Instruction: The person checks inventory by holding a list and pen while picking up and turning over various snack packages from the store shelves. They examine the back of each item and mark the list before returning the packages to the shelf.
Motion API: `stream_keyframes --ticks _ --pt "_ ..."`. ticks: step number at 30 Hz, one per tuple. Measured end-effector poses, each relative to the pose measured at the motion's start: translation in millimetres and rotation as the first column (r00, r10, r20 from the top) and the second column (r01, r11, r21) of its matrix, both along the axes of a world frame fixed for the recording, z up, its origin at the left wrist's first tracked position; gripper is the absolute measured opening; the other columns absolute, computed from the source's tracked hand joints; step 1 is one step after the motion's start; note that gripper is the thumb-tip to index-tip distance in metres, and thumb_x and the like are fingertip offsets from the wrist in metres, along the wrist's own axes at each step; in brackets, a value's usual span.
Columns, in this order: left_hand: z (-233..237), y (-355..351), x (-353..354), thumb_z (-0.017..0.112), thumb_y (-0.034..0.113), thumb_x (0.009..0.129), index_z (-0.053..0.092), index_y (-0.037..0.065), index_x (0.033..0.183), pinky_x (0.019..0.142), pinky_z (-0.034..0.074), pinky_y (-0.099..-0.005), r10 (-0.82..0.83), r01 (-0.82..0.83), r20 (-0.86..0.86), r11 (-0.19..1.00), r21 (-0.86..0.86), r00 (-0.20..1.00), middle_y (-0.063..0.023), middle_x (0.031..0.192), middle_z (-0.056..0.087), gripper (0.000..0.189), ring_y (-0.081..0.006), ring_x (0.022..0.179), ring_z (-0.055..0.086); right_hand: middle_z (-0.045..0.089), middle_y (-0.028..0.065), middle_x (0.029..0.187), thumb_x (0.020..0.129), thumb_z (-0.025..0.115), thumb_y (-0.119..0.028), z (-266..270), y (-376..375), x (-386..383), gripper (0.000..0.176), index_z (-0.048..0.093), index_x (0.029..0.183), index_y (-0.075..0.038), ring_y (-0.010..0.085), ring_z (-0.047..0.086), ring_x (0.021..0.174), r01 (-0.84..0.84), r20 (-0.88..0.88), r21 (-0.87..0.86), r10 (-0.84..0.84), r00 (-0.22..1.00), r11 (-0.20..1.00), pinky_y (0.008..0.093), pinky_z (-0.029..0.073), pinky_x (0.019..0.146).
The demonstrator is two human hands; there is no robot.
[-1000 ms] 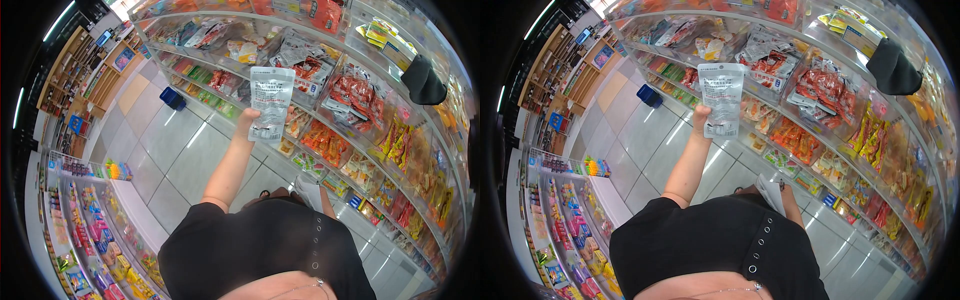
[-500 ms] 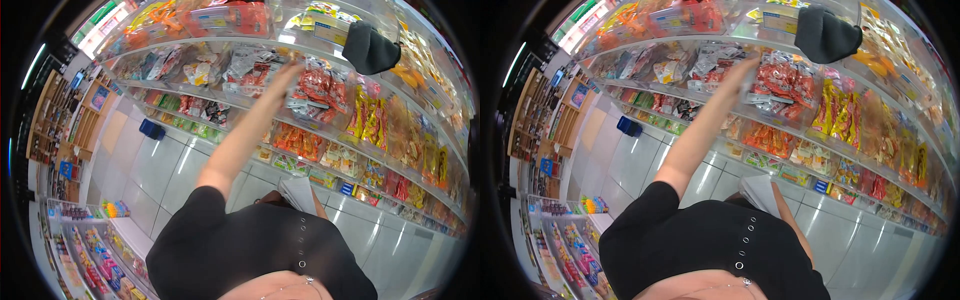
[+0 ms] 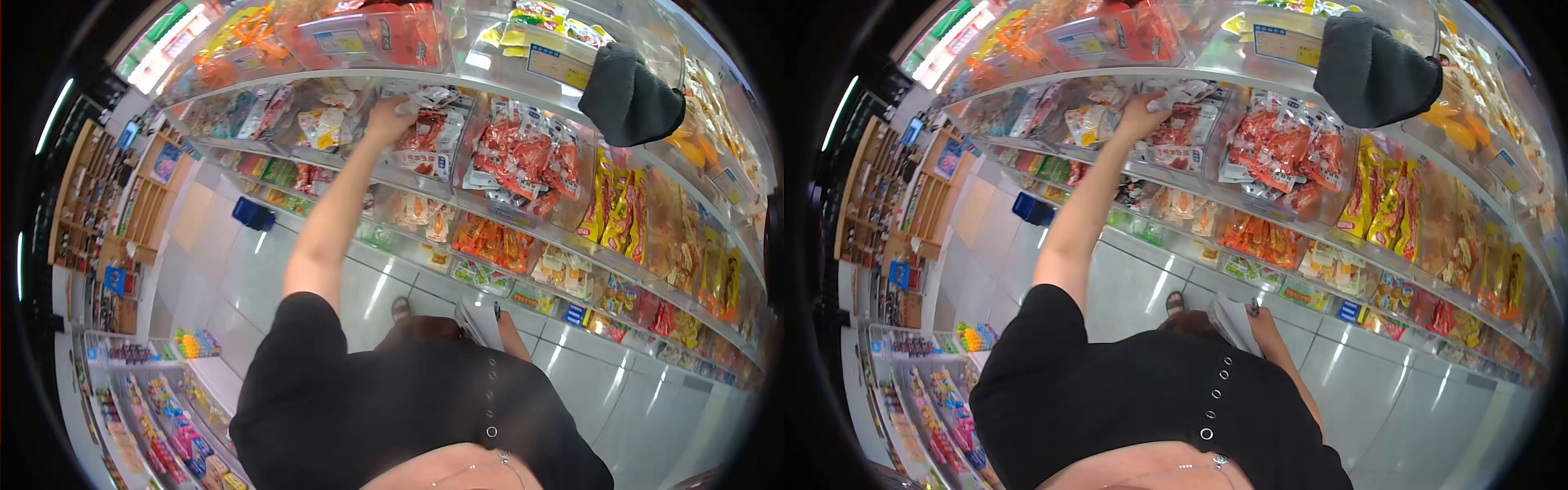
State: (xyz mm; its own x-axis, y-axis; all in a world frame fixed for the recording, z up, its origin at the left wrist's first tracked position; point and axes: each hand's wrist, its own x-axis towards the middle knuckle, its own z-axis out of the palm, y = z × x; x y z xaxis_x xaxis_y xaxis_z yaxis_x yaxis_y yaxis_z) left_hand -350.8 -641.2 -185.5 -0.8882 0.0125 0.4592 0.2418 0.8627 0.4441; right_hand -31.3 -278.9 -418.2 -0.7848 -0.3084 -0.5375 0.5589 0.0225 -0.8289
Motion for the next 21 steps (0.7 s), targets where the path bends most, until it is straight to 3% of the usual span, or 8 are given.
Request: stream_keyframes --ticks 1,3,4,6,12,16,18,21 --pt "2 -6 -2 0.069 0.047 0.066 0.051 0.012 0.126 0.094 0.039 -0.0453 0.016 0.023 0.275 0.990 -0.138 0.961 -0.0202 0.124 0.051 0.071 -0.0347 0.115 0.048 0.058 -0.0025 0.070 0.084 0.062 -0.021 11 -8 -5 0.020 0.063 0.080 -0.002 0.0043 0.048 0.063 0.006 -0.018 0.014 -0.006 1.000 1.000 0.0244 0.041 0.057" --pt "-12 -7 3 0.070 0.051 0.065 0.039 0.017 0.135 0.095 0.035 -0.0536 0.125 -0.014 0.206 0.883 -0.469 0.970 -0.0179 0.134 0.041 0.083 -0.0355 0.121 0.042 0.058 -0.0026 0.069 0.084 0.063 -0.022 35 -35 -11 0.020 0.062 0.079 -0.002 0.0043 0.048 0.063 0.006 -0.041 0.052 -0.004 0.999 0.999 0.0244 0.041 0.056" --pt "-12 -10 2 0.069 0.051 0.066 0.037 0.017 0.136 0.094 0.034 -0.0557 0.119 0.015 0.266 0.892 -0.452 0.957 -0.0168 0.137 0.038 0.084 -0.0359 0.122 0.040 0.057 -0.0027 0.069 0.083 0.064 -0.023 45 -52 -12 0.021 0.062 0.078 -0.003 0.0044 0.048 0.063 0.008 -0.045 0.078 -0.005 0.999 0.997 0.0244 0.041 0.056" --pt "-4 -11 -3 0.068 0.052 0.068 0.033 0.019 0.138 0.094 0.032 -0.0598 0.086 0.080 0.385 0.915 -0.396 0.919 -0.0146 0.141 0.032 0.085 -0.0367 0.124 0.038 0.057 -0.0028 0.069 0.083 0.065 -0.024 62 -82 -14 0.022 0.062 0.077 -0.003 0.0044 0.048 0.063 0.010 -0.051 0.145 -0.003 0.999 0.989 0.0244 0.041 0.056" --pt "2 -31 -16 0.060 0.045 0.080 0.038 0.014 0.135 0.098 0.033 -0.0514 -0.090 0.180 0.386 0.962 -0.203 0.918 -0.0158 0.132 0.045 0.067 -0.0364 0.123 0.040 0.056 -0.0032 0.068 0.081 0.068 -0.028 112 -179 -18 0.025 0.060 0.074 -0.005 0.0046 0.048 0.062 0.004 -0.027 0.315 0.005 1.000 0.949 0.0243 0.040 0.054" --pt "-10 -49 -26 0.058 0.039 0.081 0.041 0.007 0.133 0.100 0.034 -0.0423 -0.427 0.428 0.219 0.903 0.045 0.877 -0.0193 0.128 0.048 0.063 -0.0366 0.120 0.044 0.056 -0.0035 0.067 0.079 0.070 -0.031 140 -224 -6 0.028 0.059 0.072 -0.006 0.0047 0.048 0.061 0.027 0.019 0.377 -0.037 0.999 0.926 0.0243 0.040 0.053" --pt "-2 -56 -26 0.057 0.036 0.083 0.043 0.004 0.131 0.100 0.034 -0.0394 -0.501 0.495 0.200 0.865 0.079 0.842 -0.0215 0.129 0.047 0.060 -0.0360 0.118 0.046 0.062 0.0023 0.073 0.078 0.069 -0.032 109 -228 6 0.030 0.064 0.081 -0.003 0.0096 0.054 0.068 0.116 0.036 0.272 -0.130 0.991 0.955 0.0271 0.043 0.062" --pt "10 -66 -15 0.056 0.032 0.084 0.044 0.001 0.129 0.099 0.035 -0.0391 -0.545 0.499 -0.061 0.709 0.498 0.836 -0.0232 0.127 0.048 0.056 -0.0345 0.115 0.049 0.063 0.0041 0.078 0.078 0.069 -0.030 105 -231 4 0.030 0.066 0.086 -0.001 0.0104 0.056 0.071 0.192 0.058 0.204 -0.208 0.976 0.960 0.0280 0.045 0.067"
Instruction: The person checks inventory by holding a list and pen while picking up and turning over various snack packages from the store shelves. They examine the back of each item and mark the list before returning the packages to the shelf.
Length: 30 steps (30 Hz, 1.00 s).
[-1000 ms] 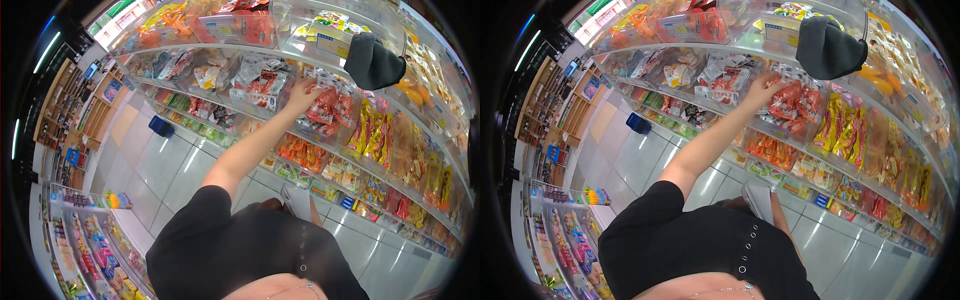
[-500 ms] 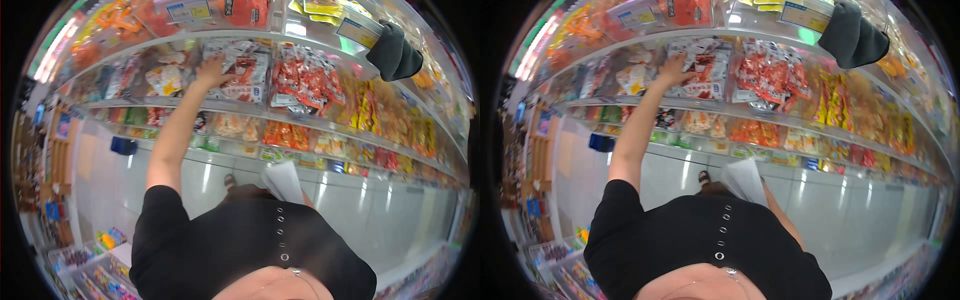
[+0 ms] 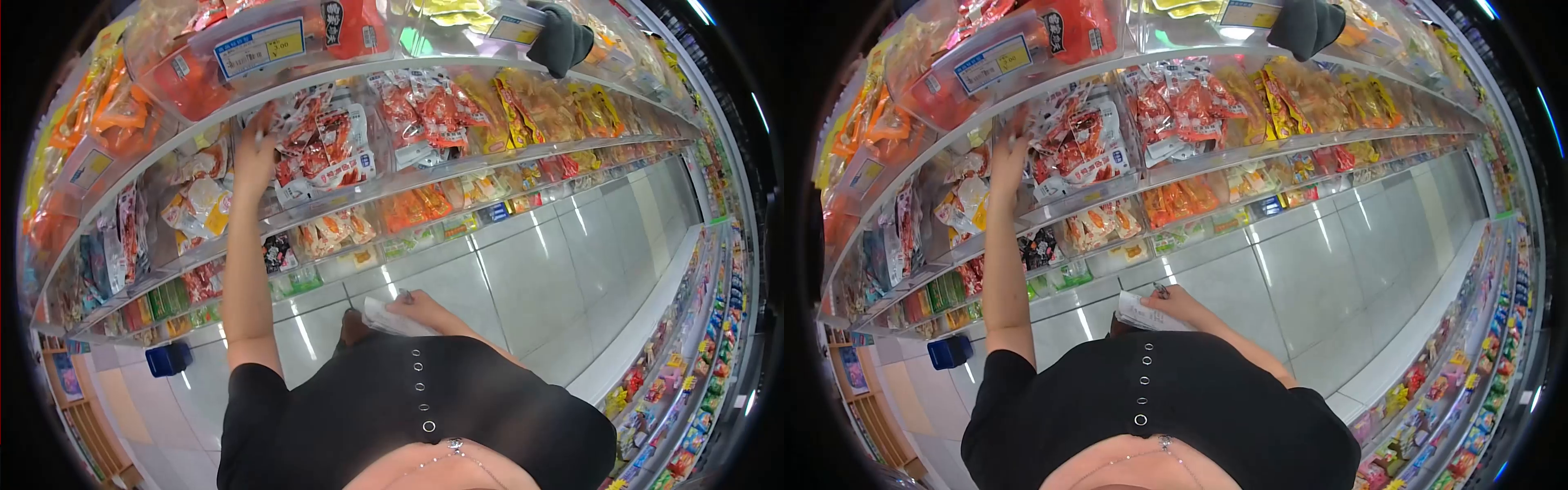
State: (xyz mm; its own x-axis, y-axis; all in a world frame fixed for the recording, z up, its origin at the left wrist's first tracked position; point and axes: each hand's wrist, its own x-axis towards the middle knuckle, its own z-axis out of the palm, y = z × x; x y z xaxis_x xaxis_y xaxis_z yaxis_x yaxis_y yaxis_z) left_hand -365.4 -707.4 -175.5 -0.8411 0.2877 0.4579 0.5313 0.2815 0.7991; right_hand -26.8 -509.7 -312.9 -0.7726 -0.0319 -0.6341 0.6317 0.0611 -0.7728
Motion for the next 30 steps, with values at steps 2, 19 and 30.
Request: stream_keyframes --ticks 2,19,30 --pt "9 -6 31 0.060 0.017 0.084 0.050 0.002 0.118 0.091 0.042 -0.0384 -0.020 -0.044 0.161 0.924 0.381 0.987 -0.0137 0.107 0.058 0.039 -0.0256 0.101 0.056 0.063 0.0038 0.078 0.079 0.068 -0.027 13 -3 -2 0.027 0.066 0.086 -0.001 0.0101 0.056 0.072 0.001 0.006 0.026 -0.001 1.000 1.000 0.0280 0.046 0.067" --pt "5 -74 198 0.048 0.018 0.094 0.053 0.005 0.111 0.079 0.050 -0.0341 -0.310 -0.308 0.474 0.456 0.835 0.824 -0.0052 0.098 0.062 0.022 -0.0172 0.090 0.062 0.059 0.0013 0.075 0.084 0.061 -0.028 -24 17 7 0.031 0.062 0.101 -0.002 0.0088 0.051 0.070 -0.181 -0.169 -0.018 0.175 0.970 0.983 0.0280 0.045 0.067" --pt "-36 -56 241 0.057 -0.001 0.084 0.053 0.005 0.105 0.086 0.046 -0.0342 -0.309 -0.364 0.488 0.381 0.850 0.817 -0.0057 0.099 0.059 0.022 -0.0166 0.093 0.058 0.059 0.0008 0.077 0.086 0.059 -0.027 82 -20 -8 0.032 0.061 0.107 -0.003 0.0083 0.051 0.071 -0.091 -0.392 -0.016 0.078 0.917 0.996 0.0276 0.045 0.069"
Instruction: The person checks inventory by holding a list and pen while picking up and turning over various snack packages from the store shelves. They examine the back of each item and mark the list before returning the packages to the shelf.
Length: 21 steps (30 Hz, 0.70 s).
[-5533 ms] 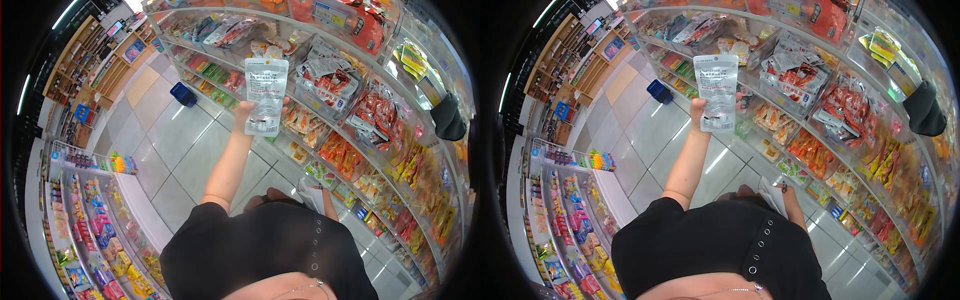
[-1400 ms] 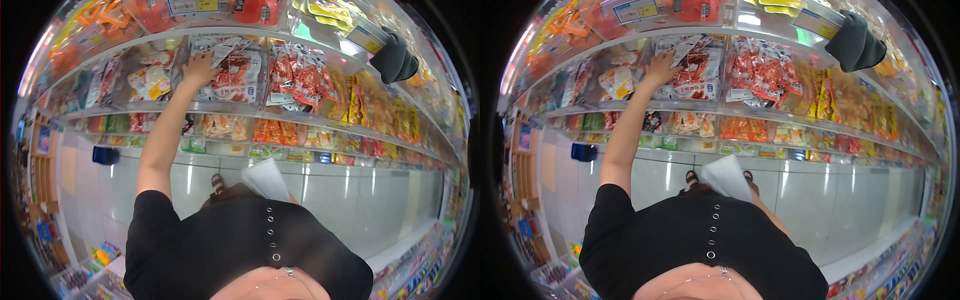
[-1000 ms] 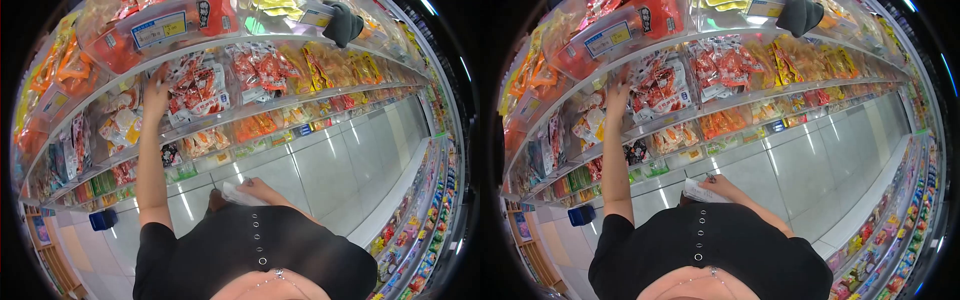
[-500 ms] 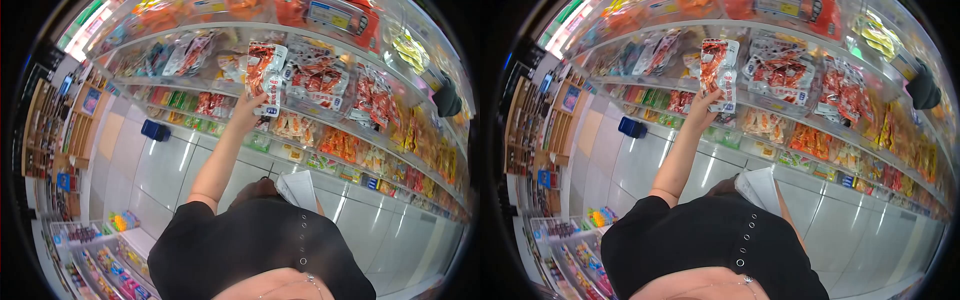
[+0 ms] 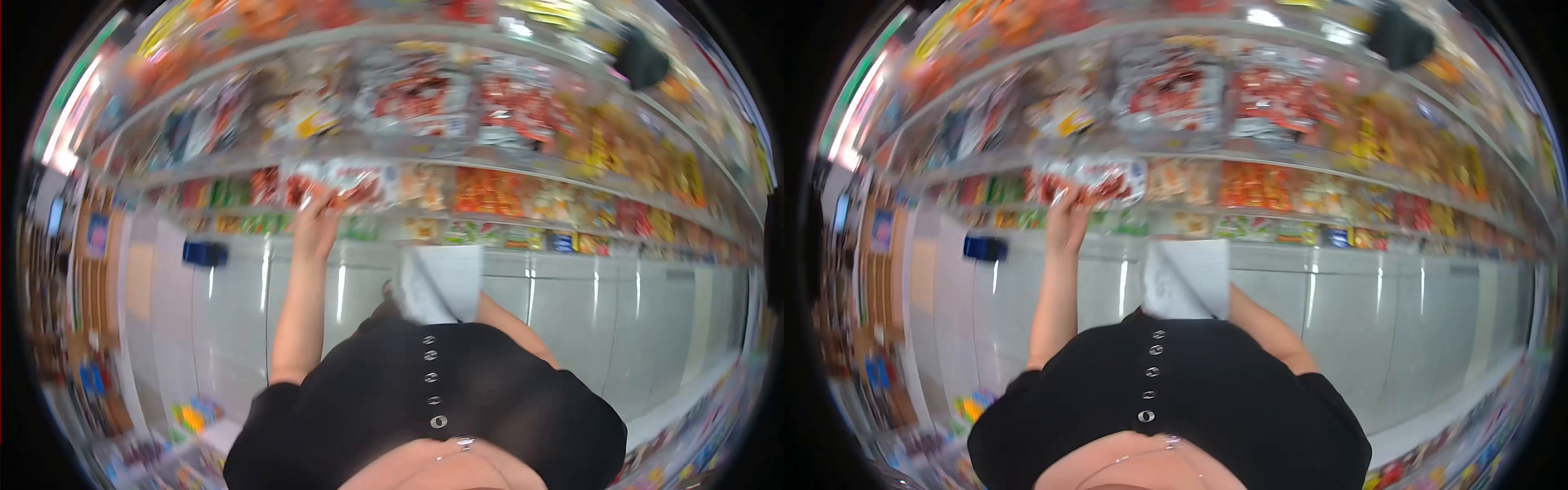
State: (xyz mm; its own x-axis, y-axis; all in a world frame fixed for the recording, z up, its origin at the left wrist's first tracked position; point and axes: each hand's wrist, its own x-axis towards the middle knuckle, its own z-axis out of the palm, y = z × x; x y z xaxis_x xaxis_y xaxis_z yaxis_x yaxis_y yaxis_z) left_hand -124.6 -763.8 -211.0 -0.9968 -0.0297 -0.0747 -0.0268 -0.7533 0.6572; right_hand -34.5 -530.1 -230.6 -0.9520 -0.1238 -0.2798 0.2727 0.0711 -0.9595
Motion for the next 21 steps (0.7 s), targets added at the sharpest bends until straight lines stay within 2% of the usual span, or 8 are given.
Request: stream_keyframes --ticks 4,6,8,9,12,14,16,21 --pt "-24 41 17 0.055 -0.003 0.084 0.050 0.006 0.110 0.092 0.042 -0.0363 -0.031 0.030 0.099 0.999 0.015 0.995 -0.0052 0.102 0.057 0.028 -0.0180 0.099 0.055 0.057 -0.0022 0.083 0.087 0.060 -0.026 -31 -10 -32 0.034 0.057 0.113 -0.006 0.0070 0.050 0.075 -0.211 -0.104 -0.268 0.189 0.976 0.940 0.0257 0.044 0.071" --pt "-48 47 23 0.055 -0.002 0.085 0.048 0.007 0.116 0.095 0.040 -0.0372 -0.077 0.086 0.152 0.995 -0.055 0.985 -0.0056 0.105 0.057 0.033 -0.0185 0.100 0.055 0.057 -0.0029 0.085 0.087 0.061 -0.026 -30 -16 -38 0.032 0.057 0.111 -0.007 0.0066 0.050 0.076 -0.110 -0.022 -0.347 0.109 0.994 0.931 0.0252 0.044 0.072" --pt "11 82 47 0.052 0.006 0.089 0.043 0.009 0.126 0.095 0.039 -0.0369 -0.051 0.054 0.042 0.997 -0.063 0.998 -0.0064 0.111 0.057 0.038 -0.0185 0.100 0.055 0.057 -0.0030 0.088 0.086 0.063 -0.026 -33 -15 -40 0.030 0.058 0.110 -0.008 0.0065 0.050 0.077 -0.007 0.003 -0.427 0.009 1.000 0.904 0.0250 0.044 0.073" --pt "18 82 50 0.049 0.021 0.093 0.041 0.008 0.131 0.097 0.037 -0.0383 -0.084 0.080 0.072 0.995 0.058 0.994 -0.0083 0.117 0.056 0.041 -0.0207 0.104 0.054 0.058 -0.0027 0.089 0.085 0.064 -0.026 -37 -15 -41 0.030 0.058 0.109 -0.008 0.0066 0.051 0.078 0.049 -0.013 -0.466 -0.062 0.998 0.883 0.0249 0.044 0.073" --pt "3 38 43 0.048 0.033 0.092 0.044 0.007 0.129 0.100 0.036 -0.0391 -0.240 0.250 -0.082 0.955 0.162 0.967 -0.0095 0.119 0.055 0.046 -0.0234 0.108 0.052 0.062 0.0005 0.098 0.084 0.065 -0.025 -21 0 -42 0.033 0.059 0.110 -0.006 0.0081 0.056 0.086 0.110 -0.010 -0.548 -0.138 0.990 0.829 0.0247 0.045 0.077" --pt "9 23 36 0.051 0.037 0.090 0.047 0.002 0.127 0.098 0.038 -0.0388 -0.382 0.375 -0.052 0.920 -0.110 0.923 -0.0124 0.122 0.054 0.051 -0.0240 0.112 0.051 0.064 0.0020 0.100 0.084 0.065 -0.024 -25 14 -45 0.034 0.059 0.111 -0.004 0.0092 0.058 0.090 0.075 0.077 -0.569 -0.037 0.996 0.819 0.0244 0.045 0.079" --pt "4 11 32 0.051 0.035 0.090 0.048 -0.001 0.125 0.096 0.040 -0.0377 -0.379 0.372 0.092 0.784 -0.497 0.921 -0.0136 0.123 0.053 0.050 -0.0234 0.113 0.051 0.066 0.0050 0.094 0.081 0.068 -0.028 -26 21 -51 0.038 0.062 0.106 -0.001 0.0103 0.060 0.084 -0.009 -0.047 -0.363 -0.009 0.999 0.932 0.0245 0.047 0.074" --pt "1 18 18 0.063 0.008 0.081 0.053 -0.002 0.117 0.082 0.046 -0.0261 -0.497 0.570 0.360 0.375 -0.731 0.789 -0.0075 0.109 0.061 0.039 -0.0125 0.096 0.057 0.066 0.0048 0.072 0.078 0.070 -0.035 -10 20 -67 0.036 0.068 0.084 0.000 0.0086 0.056 0.062 -0.330 -0.044 0.082 0.334 0.941 0.940 0.0249 0.045 0.059"
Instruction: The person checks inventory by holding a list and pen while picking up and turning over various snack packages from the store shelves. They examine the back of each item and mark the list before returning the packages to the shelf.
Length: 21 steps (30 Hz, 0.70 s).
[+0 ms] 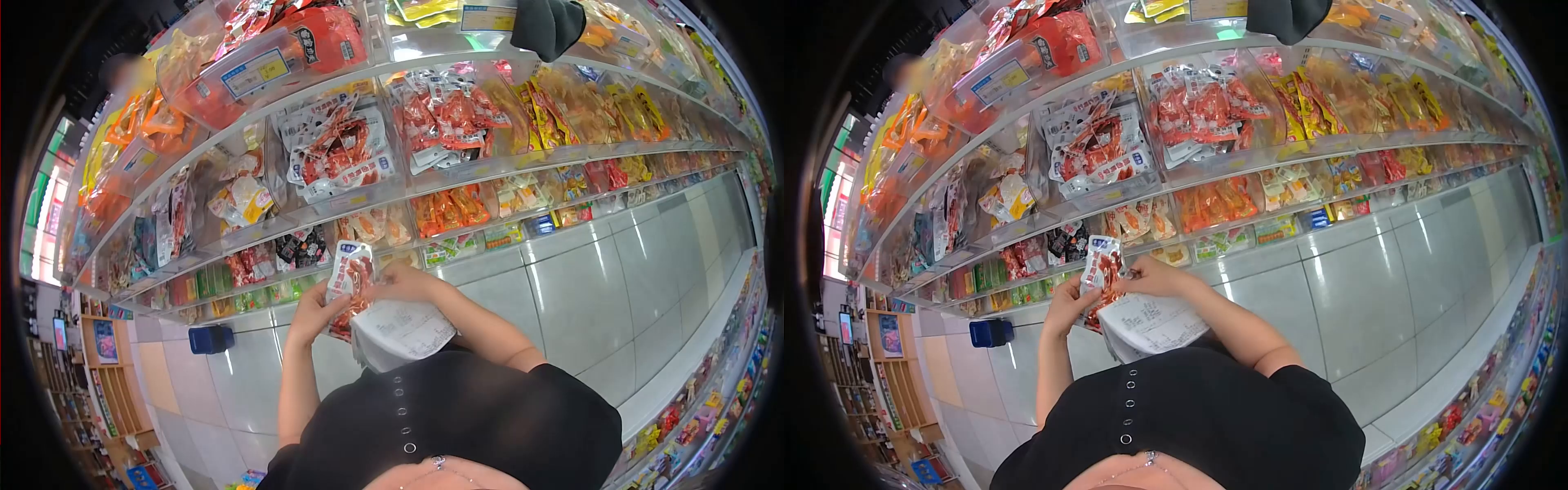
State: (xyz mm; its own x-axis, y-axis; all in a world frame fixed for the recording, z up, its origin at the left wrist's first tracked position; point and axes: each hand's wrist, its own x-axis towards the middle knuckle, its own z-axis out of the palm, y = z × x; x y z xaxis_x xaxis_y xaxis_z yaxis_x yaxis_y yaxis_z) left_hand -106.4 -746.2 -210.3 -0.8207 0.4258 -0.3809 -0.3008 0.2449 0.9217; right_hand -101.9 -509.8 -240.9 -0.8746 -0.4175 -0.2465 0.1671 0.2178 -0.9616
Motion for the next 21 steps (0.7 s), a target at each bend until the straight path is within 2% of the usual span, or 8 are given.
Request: stream_keyframes --ticks 5,7,9,11,13,14,17,21 --pt "-9 -14 -18 0.062 0.009 0.083 0.056 0.000 0.108 0.078 0.044 -0.0244 0.403 -0.389 -0.203 0.915 0.109 0.892 -0.0052 0.098 0.063 0.027 -0.0099 0.088 0.058 0.062 0.0042 0.063 0.079 0.069 -0.028 -10 -12 -13 0.022 0.070 0.086 -0.007 0.0064 0.048 0.054 0.081 -0.322 -0.185 -0.139 0.937 0.979 0.0275 0.039 0.049" --pt "-4 -22 -27 0.063 0.008 0.081 0.056 0.001 0.107 0.078 0.045 -0.0252 0.487 -0.466 -0.267 0.874 0.142 0.832 -0.0053 0.098 0.063 0.028 -0.0096 0.088 0.057 0.057 0.0036 0.055 0.076 0.071 -0.027 47 -9 -14 0.027 0.069 0.098 -0.012 0.0104 0.049 0.049 0.039 -0.445 0.045 -0.015 0.895 0.998 0.0291 0.039 0.046" --pt "-1 -28 -35 0.064 0.007 0.080 0.057 0.002 0.107 0.076 0.045 -0.0252 0.571 -0.546 -0.265 0.821 0.167 0.777 -0.0053 0.097 0.063 0.029 -0.0091 0.087 0.057 0.049 0.0004 0.050 0.073 0.072 -0.026 90 -26 -18 0.044 0.063 0.114 -0.016 0.0143 0.047 0.043 0.066 -0.822 0.331 0.253 0.509 0.941 0.0295 0.038 0.042" --pt "5 -36 -43 0.064 0.007 0.079 0.057 0.002 0.106 0.073 0.046 -0.0238 0.518 -0.556 -0.489 0.828 0.078 0.702 -0.0054 0.098 0.063 0.028 -0.0086 0.086 0.057 0.039 -0.0048 0.047 0.072 0.073 -0.024 137 -48 -10 0.049 0.060 0.119 -0.027 0.0144 0.037 0.037 -0.057 -0.904 0.299 0.302 0.304 0.953 0.0275 0.032 0.038" --pt "4 -42 -49 0.063 0.006 0.079 0.055 0.001 0.108 0.072 0.046 -0.0219 0.565 -0.553 -0.502 0.811 0.191 0.655 -0.0056 0.099 0.063 0.030 -0.0083 0.085 0.057 0.031 -0.0063 0.045 0.081 0.059 -0.025 200 -57 0 0.041 0.058 0.122 -0.020 0.0081 0.035 0.037 -0.142 -0.908 0.418 0.415 -0.046 0.897 0.0244 0.029 0.038" --pt "16 -41 -47 0.063 0.004 0.079 0.054 0.001 0.109 0.073 0.046 -0.0218 0.602 -0.541 -0.457 0.796 0.272 0.655 -0.0055 0.100 0.062 0.031 -0.0082 0.086 0.057 0.028 -0.0065 0.046 0.072 0.066 -0.020 213 -65 9 0.046 0.060 0.118 -0.020 0.0072 0.031 0.037 -0.224 -0.958 0.287 0.272 -0.094 0.931 0.0236 0.027 0.037" --pt "25 -46 -46 0.063 -0.002 0.078 0.052 0.001 0.110 0.076 0.046 -0.0226 0.678 -0.517 -0.290 0.716 0.470 0.676 -0.0047 0.100 0.062 0.034 -0.0084 0.086 0.058 0.029 -0.0054 0.046 0.072 0.067 -0.022 236 -77 23 0.038 0.060 0.108 -0.017 0.0078 0.032 0.038 -0.406 -0.994 0.055 0.010 -0.113 0.912 0.0237 0.026 0.037" --pt "31 -60 -36 0.063 -0.002 0.079 0.052 0.002 0.112 0.080 0.047 -0.0237 0.705 -0.528 -0.319 0.696 0.487 0.634 -0.0042 0.102 0.062 0.035 -0.0092 0.089 0.059 0.031 -0.0039 0.046 0.071 0.067 -0.024 236 -83 33 0.028 0.060 0.095 -0.012 0.0086 0.032 0.038 -0.476 -0.992 -0.123 -0.091 0.090 0.871 0.0239 0.024 0.036"
